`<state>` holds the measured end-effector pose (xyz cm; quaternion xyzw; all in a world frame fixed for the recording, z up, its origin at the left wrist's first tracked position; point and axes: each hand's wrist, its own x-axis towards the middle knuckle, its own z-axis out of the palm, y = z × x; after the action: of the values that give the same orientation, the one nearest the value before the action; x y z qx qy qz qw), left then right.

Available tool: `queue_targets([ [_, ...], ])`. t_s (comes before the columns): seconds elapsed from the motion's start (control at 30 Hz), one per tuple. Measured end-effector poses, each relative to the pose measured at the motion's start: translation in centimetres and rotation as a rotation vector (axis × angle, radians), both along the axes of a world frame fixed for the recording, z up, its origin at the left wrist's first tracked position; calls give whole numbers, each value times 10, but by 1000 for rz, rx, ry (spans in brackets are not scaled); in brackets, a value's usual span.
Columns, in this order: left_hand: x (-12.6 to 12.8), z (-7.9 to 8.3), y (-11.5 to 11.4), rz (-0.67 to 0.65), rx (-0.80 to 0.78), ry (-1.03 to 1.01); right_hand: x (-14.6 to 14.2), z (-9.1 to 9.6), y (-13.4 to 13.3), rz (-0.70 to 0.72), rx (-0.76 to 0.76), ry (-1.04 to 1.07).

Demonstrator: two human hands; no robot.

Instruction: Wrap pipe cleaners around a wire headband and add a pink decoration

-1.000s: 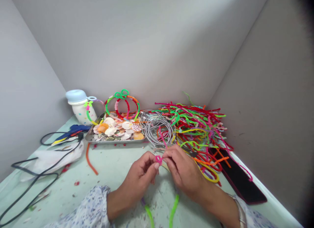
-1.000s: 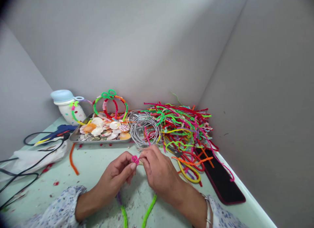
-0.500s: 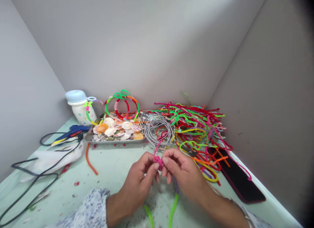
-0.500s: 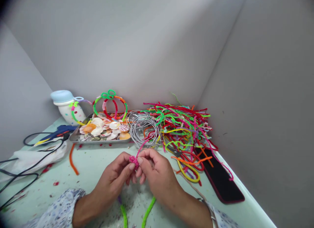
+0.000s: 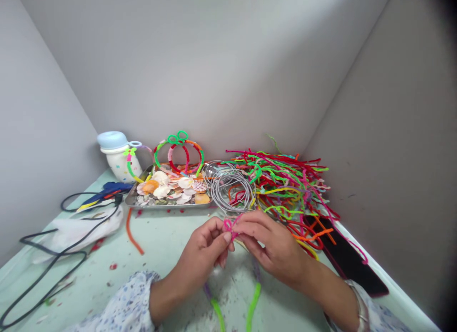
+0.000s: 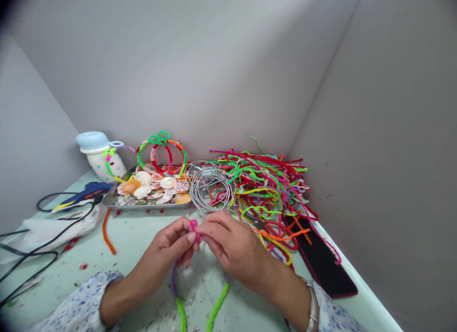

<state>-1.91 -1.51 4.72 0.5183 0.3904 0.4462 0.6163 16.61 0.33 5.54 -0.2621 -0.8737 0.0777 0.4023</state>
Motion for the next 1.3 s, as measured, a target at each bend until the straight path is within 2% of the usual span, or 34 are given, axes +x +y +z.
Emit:
queue_targets([
  [0.13, -2, -2, 1, -48, -22, -18, 7, -1, 4, -42, 129, -137],
  [0.37, -2, -3, 0, -80, -40, -32, 13, 2, 7, -34, 227, -256],
  [0.57, -3, -4, 1, -127, -30, -4, 13, 6, 7, -26, 239, -282],
  [0.73, -5, -5, 1, -160, 2, 3, 13, 8, 5, -34, 165, -361],
  [0.9, -5, -6, 3, -123, -14, 16, 13, 10, 4, -16, 156, -416],
  [1.1, -3, -2, 3, -126, -27, 5, 17, 8, 8, 7, 258, -372],
  [1.3, -3, 2, 2, -136, 22, 79, 18, 7, 7, 35, 259, -395],
])
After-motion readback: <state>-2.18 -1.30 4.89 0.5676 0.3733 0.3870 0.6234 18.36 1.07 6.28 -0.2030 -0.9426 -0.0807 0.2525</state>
